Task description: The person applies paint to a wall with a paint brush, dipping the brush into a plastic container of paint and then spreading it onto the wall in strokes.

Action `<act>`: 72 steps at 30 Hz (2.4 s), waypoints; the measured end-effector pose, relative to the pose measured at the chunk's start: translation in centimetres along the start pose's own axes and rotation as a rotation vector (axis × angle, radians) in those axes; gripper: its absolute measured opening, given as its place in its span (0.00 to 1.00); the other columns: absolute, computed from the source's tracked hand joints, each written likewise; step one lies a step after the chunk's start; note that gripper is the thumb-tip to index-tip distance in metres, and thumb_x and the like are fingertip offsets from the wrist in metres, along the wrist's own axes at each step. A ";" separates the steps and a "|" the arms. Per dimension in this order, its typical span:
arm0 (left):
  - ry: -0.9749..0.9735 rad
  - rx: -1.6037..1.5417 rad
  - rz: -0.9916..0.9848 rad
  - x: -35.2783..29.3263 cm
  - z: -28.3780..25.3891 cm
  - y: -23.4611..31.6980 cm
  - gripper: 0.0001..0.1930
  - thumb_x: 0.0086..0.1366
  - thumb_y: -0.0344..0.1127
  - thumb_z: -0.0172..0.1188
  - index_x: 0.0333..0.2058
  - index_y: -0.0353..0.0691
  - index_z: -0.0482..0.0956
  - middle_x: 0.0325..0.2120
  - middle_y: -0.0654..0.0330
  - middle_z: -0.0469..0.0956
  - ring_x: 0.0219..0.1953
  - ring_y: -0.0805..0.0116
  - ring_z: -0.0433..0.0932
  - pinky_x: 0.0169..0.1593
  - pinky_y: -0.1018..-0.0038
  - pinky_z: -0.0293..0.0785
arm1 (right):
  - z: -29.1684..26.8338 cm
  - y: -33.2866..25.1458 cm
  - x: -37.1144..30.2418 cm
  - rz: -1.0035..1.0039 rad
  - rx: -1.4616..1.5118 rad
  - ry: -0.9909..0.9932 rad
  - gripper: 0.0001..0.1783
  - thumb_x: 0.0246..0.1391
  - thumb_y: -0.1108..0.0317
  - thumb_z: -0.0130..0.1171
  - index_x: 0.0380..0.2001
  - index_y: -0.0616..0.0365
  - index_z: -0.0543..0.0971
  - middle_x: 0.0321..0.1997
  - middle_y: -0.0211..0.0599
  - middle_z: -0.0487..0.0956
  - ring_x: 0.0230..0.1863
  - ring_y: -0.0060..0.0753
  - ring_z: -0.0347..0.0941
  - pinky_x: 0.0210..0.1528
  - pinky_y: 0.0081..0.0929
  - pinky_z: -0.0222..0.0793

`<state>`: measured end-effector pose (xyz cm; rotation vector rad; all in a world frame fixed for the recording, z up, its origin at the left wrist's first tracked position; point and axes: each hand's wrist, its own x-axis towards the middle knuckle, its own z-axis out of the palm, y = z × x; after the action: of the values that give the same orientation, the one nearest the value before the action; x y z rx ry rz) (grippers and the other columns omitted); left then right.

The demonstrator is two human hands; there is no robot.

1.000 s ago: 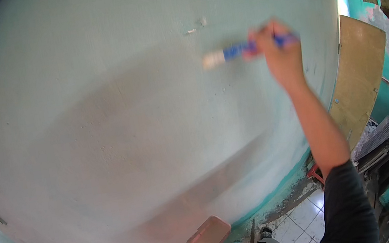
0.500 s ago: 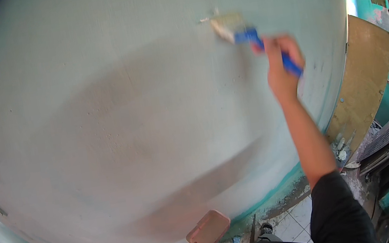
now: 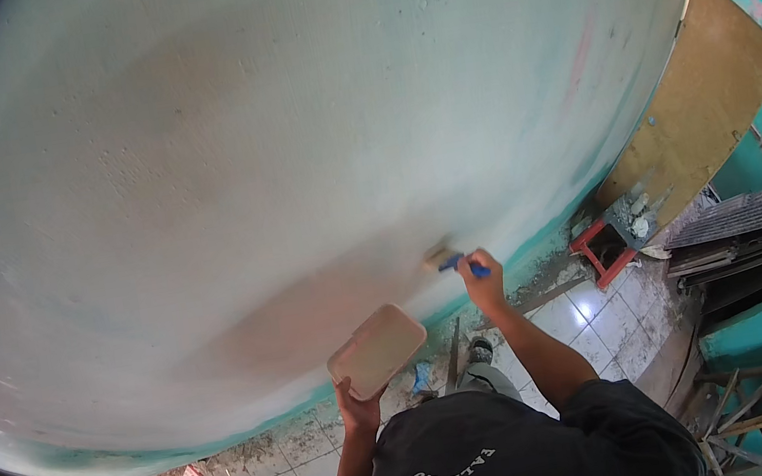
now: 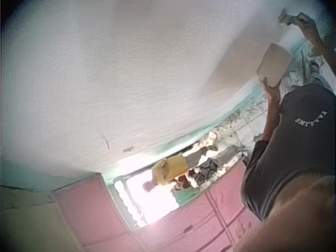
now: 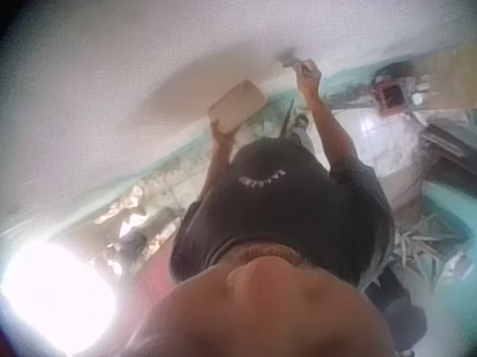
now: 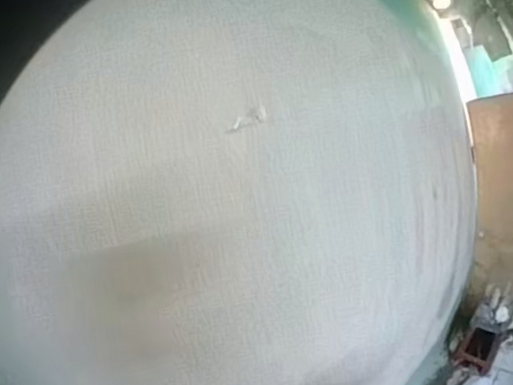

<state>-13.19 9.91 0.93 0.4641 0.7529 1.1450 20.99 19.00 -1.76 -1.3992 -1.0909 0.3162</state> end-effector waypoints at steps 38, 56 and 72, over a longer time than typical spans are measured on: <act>0.086 -0.095 0.018 -5.0 -4.1 -1.2 0.36 0.64 0.49 0.55 0.69 0.47 0.60 0.66 0.53 0.68 0.67 0.49 0.68 0.64 0.42 0.69 | -6.2 -20.1 11.4 -0.216 0.396 0.193 0.12 0.64 0.76 0.59 0.27 0.64 0.70 0.40 0.41 0.78 0.35 0.31 0.81 0.42 0.32 0.84; 0.083 -0.121 0.034 -5.7 -0.7 -4.5 0.35 0.65 0.48 0.55 0.70 0.47 0.60 0.67 0.53 0.66 0.68 0.49 0.67 0.65 0.41 0.68 | -5.1 2.8 -5.5 0.378 0.321 -0.063 0.07 0.59 0.76 0.60 0.30 0.65 0.73 0.34 0.38 0.78 0.35 0.28 0.81 0.38 0.28 0.86; -0.096 -0.034 -0.055 -3.3 16.3 -11.6 0.36 0.67 0.53 0.48 0.70 0.41 0.62 0.64 0.54 0.70 0.66 0.53 0.70 0.67 0.49 0.66 | -26.2 -15.3 0.0 0.134 0.574 -0.048 0.11 0.60 0.83 0.60 0.43 0.63 0.72 0.51 0.53 0.77 0.51 0.41 0.79 0.55 0.43 0.84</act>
<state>5.58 3.38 4.96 0.4638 0.6583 1.0751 34.65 -0.76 16.82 -0.9522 -0.8528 0.7035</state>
